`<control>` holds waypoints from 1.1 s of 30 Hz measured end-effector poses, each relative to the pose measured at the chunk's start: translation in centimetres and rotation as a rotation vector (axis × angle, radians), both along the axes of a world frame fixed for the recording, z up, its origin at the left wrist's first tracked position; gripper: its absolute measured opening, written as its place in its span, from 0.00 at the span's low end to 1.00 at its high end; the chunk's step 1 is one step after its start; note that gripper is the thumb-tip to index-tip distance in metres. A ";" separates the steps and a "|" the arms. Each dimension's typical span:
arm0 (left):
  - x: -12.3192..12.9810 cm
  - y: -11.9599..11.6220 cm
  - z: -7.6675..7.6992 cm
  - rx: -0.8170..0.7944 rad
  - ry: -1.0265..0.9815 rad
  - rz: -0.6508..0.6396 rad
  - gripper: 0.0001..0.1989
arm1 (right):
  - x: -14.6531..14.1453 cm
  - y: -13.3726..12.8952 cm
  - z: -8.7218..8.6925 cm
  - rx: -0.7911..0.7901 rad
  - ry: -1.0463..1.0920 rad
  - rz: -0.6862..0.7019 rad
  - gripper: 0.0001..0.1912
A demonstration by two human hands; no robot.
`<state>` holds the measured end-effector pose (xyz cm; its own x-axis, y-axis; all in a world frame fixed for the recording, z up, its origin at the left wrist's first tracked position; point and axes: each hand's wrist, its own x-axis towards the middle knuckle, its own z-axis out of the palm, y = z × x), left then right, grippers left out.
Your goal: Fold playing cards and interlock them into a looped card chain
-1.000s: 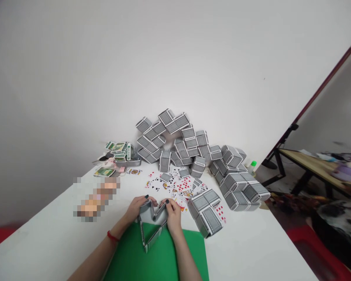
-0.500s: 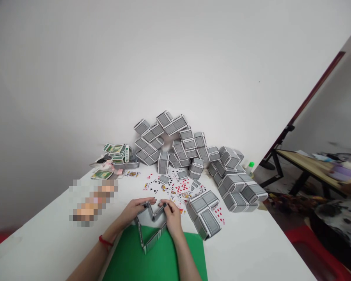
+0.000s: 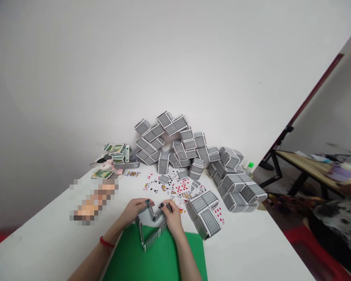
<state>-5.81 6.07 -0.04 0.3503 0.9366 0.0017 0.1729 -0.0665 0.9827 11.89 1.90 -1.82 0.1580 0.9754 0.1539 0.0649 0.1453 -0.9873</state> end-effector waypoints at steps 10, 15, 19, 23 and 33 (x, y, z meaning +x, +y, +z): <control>-0.1 -0.2 0.4 0.007 0.000 -0.027 0.16 | 0.0 0.3 -0.7 -0.031 0.085 -0.063 0.14; -0.5 -0.5 0.2 0.064 0.066 -0.006 0.16 | -0.1 0.3 -0.8 -0.031 0.090 -0.035 0.13; -0.4 -0.4 0.3 -0.037 -0.017 -0.027 0.17 | -0.1 0.2 -0.5 -0.017 0.069 -0.045 0.13; -0.3 -0.2 0.7 -0.102 -0.080 -0.025 0.16 | -0.2 0.2 -0.3 -0.026 0.088 -0.032 0.13; -0.4 0.0 -0.1 -0.098 -0.138 -0.052 0.18 | -0.3 0.3 -0.5 0.016 0.044 -0.075 0.09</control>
<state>-6.24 6.05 -0.11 0.4008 0.9154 -0.0369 0.0343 0.0253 0.9991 11.54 2.22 -2.34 0.2377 0.9580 0.1604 0.0331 0.1571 -0.9870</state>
